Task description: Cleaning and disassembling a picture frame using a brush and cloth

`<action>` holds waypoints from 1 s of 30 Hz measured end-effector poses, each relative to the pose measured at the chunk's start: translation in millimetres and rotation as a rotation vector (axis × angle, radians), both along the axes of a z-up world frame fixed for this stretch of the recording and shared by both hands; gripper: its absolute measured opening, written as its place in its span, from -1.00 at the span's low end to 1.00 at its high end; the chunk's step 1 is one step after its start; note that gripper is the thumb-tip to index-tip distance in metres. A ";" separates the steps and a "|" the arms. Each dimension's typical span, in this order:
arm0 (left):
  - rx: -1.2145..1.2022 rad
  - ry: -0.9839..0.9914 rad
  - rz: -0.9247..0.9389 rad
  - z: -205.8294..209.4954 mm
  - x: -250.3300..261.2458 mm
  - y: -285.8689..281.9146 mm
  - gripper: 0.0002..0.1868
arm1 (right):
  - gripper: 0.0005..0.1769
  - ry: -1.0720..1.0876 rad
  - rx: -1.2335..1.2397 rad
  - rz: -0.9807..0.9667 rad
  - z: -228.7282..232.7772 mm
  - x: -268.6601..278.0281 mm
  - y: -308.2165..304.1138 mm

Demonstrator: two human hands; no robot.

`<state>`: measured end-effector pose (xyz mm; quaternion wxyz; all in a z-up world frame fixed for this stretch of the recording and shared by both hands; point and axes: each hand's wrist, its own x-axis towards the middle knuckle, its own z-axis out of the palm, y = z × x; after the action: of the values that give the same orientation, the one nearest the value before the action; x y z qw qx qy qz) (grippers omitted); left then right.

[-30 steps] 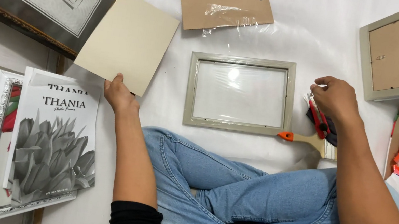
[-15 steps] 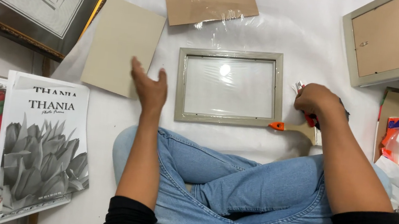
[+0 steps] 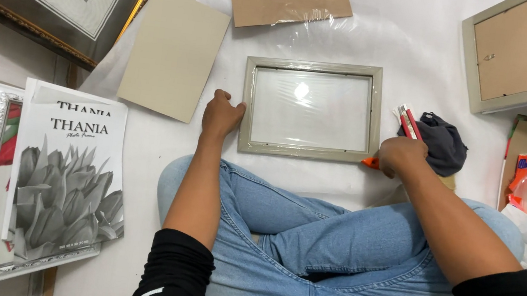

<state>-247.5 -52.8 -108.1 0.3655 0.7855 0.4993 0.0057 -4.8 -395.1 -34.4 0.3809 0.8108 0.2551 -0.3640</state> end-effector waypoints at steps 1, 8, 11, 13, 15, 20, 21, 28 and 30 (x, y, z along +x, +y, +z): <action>-0.001 -0.002 -0.003 16.5 0.0 -6.1 -0.38 | -0.30 -0.002 -0.001 -0.003 -3.9 4.8 -7.3; -0.050 -0.020 -0.036 48.2 -2.8 -17.8 -0.54 | -0.46 -0.082 0.322 -0.150 41.6 22.0 -10.8; -0.055 -0.015 -0.045 49.2 -2.7 -18.8 -0.57 | -0.44 -0.160 0.469 -0.303 60.8 35.2 -13.9; -0.056 -0.014 -0.049 57.1 -0.5 -19.9 -0.56 | -0.42 -0.181 0.551 -0.397 71.4 46.8 -16.7; -0.059 0.068 -0.043 74.3 2.7 -24.8 -0.56 | -0.83 -0.183 0.475 -0.472 74.4 63.0 -22.8; -0.102 0.064 -0.030 85.1 4.6 -28.6 -0.60 | -0.55 -0.319 0.733 -0.481 107.4 65.9 -33.9; -0.103 0.069 -0.036 86.0 5.3 -28.7 -0.58 | -0.57 -0.351 0.854 -0.511 117.6 63.3 -34.7; -0.134 0.136 -0.041 90.0 9.4 -25.1 -0.54 | -0.81 -0.214 1.395 -0.598 146.5 32.7 -21.0; -0.095 0.130 -0.093 80.9 7.8 -21.7 -0.53 | -0.73 -0.303 1.404 -0.356 134.0 33.5 -20.9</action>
<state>-239.7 -74.5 -27.3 0.3689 0.7883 0.4849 -0.0859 28.7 -415.9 99.6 -0.2611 0.9341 0.2372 -0.0557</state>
